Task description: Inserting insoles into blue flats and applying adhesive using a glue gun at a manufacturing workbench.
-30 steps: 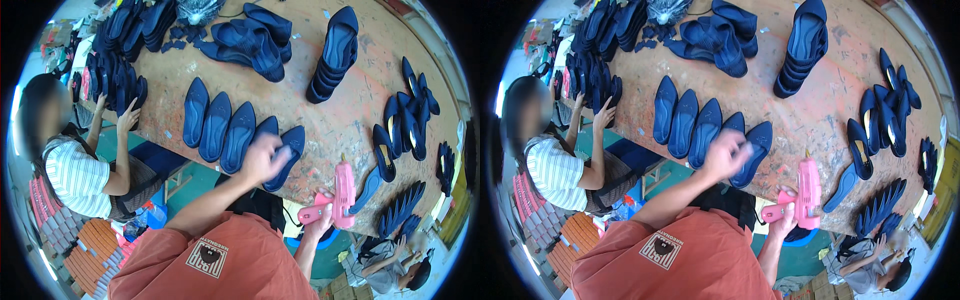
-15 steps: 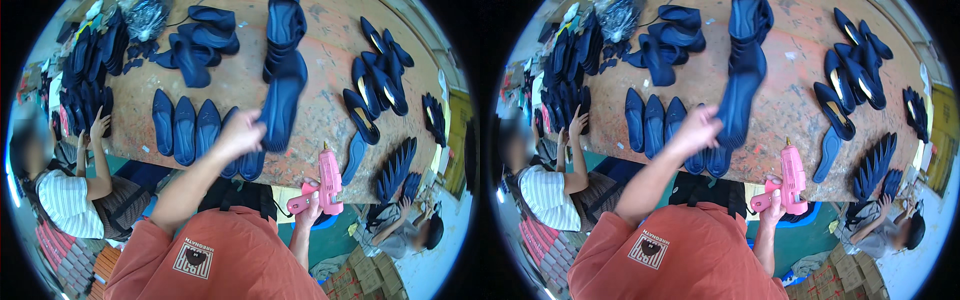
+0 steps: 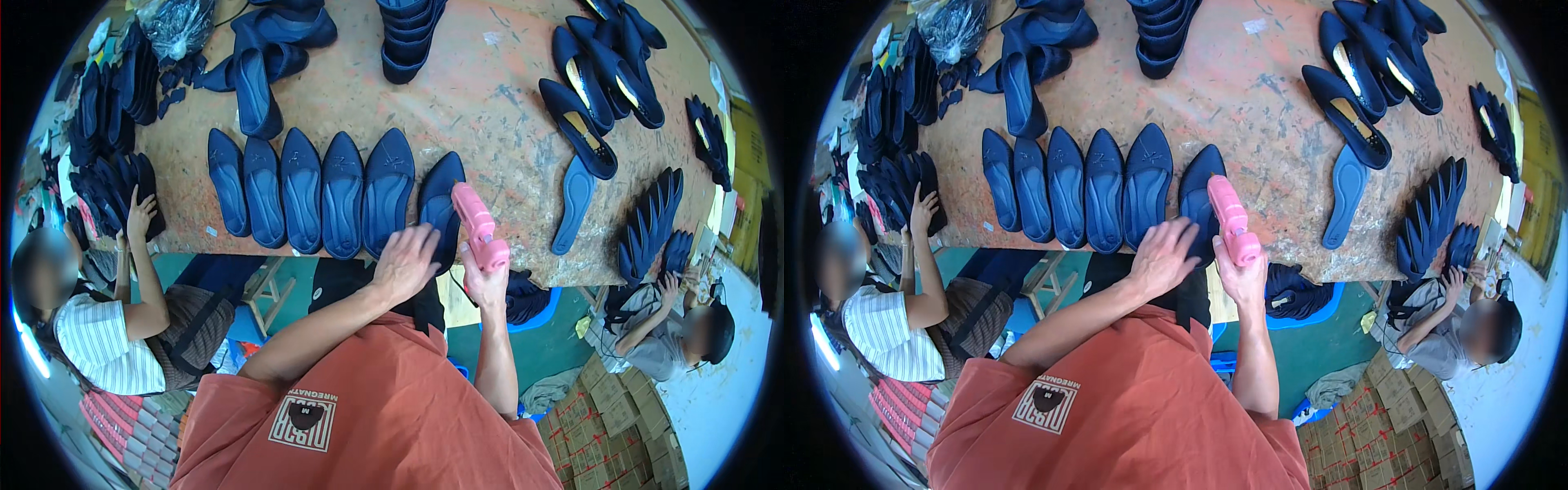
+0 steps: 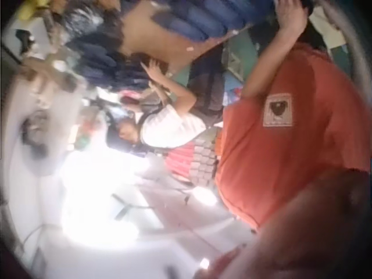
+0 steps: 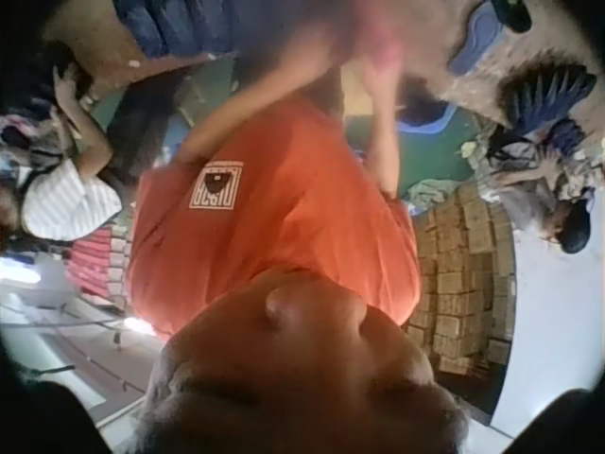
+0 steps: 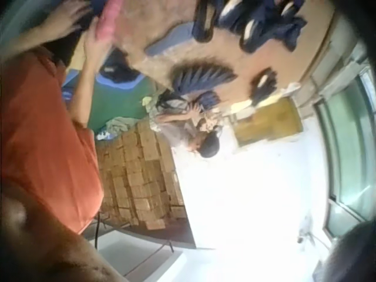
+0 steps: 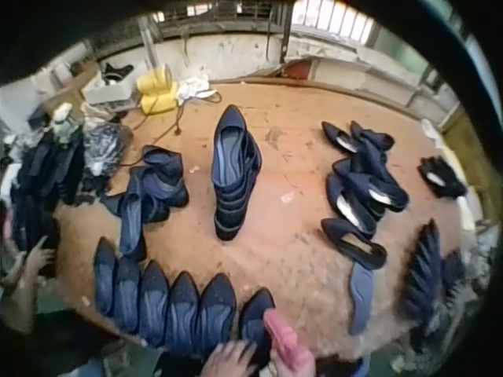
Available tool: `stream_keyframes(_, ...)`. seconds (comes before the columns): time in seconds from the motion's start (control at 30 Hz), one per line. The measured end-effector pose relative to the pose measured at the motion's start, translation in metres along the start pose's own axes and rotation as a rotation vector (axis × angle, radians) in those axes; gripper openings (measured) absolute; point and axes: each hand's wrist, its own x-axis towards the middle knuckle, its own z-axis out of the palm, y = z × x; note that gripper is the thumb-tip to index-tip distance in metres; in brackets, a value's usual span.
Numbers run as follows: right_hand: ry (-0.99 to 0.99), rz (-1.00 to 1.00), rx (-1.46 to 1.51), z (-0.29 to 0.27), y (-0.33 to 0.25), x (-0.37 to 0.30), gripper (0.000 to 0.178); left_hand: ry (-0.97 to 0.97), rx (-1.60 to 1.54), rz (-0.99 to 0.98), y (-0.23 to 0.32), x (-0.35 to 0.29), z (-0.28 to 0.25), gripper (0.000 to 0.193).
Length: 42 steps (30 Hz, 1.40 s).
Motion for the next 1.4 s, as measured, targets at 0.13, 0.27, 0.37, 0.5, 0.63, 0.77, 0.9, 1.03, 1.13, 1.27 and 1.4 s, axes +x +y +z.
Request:
stream_keyframes(0.13,-0.062,0.000,-0.213,0.004,-0.012,0.005,0.030,-0.048,0.194,0.272,-0.003,-0.002,0.016,0.078)
stream_keyframes(0.27,-0.076,-0.008,-0.248,0.008,-0.012,0.006,0.032,-0.069,0.283,0.282,-0.008,-0.003,0.030,0.071)
stream_keyframes(0.37,-0.051,-0.013,-0.257,0.007,-0.009,0.005,0.032,-0.024,0.241,0.288,-0.012,-0.003,0.037,0.060)
stream_keyframes(0.5,0.004,-0.025,-0.243,0.006,-0.009,0.002,0.031,-0.111,0.300,0.262,-0.011,-0.004,0.039,0.069)
stream_keyframes(0.63,-0.002,-0.043,-0.269,0.005,-0.013,-0.001,0.031,-0.103,0.305,0.256,-0.012,-0.003,0.043,0.067)
stream_keyframes(0.77,-0.094,-0.037,-0.353,0.006,-0.009,-0.006,0.030,0.031,0.227,0.296,-0.014,-0.003,0.046,0.039)
stream_keyframes(0.9,-0.104,-0.040,-0.368,0.012,-0.015,-0.008,0.029,0.041,0.244,0.288,-0.016,-0.005,0.045,0.039)
stream_keyframes(1.03,-0.028,-0.074,-0.291,0.008,-0.005,-0.008,0.028,0.050,0.247,0.293,-0.017,-0.004,0.046,0.039)
stream_keyframes(1.13,-0.005,-0.111,-0.365,0.007,-0.002,-0.010,0.027,-0.039,0.305,0.267,-0.016,-0.004,0.048,0.059)
stream_keyframes(1.27,0.071,-0.175,-0.472,0.003,-0.018,-0.015,0.026,0.076,-0.023,0.300,-0.024,-0.005,0.024,0.054)
stream_keyframes(1.4,0.298,-0.132,-0.180,-0.014,-0.011,-0.029,0.027,0.947,0.226,0.019,-0.071,0.036,-0.132,0.058)
